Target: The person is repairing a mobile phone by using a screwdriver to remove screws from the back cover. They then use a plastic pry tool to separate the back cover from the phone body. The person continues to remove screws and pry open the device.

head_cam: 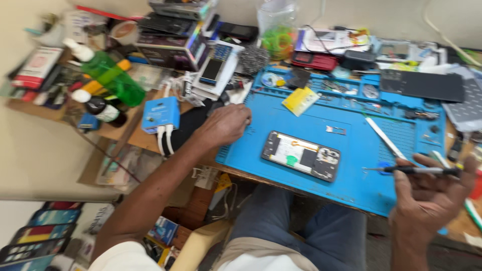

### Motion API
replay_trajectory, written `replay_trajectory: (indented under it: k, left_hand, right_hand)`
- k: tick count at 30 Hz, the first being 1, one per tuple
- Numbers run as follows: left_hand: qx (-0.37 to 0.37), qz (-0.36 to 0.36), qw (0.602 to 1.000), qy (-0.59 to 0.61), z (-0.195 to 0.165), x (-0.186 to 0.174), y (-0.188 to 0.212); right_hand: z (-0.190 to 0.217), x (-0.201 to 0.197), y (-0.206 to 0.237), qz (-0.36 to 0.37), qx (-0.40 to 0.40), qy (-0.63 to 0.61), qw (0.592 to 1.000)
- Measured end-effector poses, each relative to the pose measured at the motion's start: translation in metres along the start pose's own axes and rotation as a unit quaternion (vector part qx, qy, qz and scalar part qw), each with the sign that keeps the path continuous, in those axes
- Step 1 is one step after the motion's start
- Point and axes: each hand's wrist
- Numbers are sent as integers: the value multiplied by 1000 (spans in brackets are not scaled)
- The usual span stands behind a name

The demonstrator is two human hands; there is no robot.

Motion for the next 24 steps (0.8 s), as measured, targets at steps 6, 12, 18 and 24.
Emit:
replay_trajectory:
  k: [6,12,18,24]
  left_hand:
    - [73,-77,994,27,-19,9,17]
    - [76,-96,990,65,-1,-3,38]
    - [52,-91,993,45,9,-1,36]
    - [105,-69,990,64,2,10,42]
  right_hand:
    - [23,14,-9,10,18,-55,998]
    - [57,34,-8,34,-49,69,996]
    - [54,31,-14,40,-43,51,997]
    - [58,38,4,36,-43,61,997]
Point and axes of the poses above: each hand's wrist, its own y-axis away from the middle knuckle, its own x-axis out of the palm, z = x × y, and after that the axes turned 14 degrees about y, right-handed
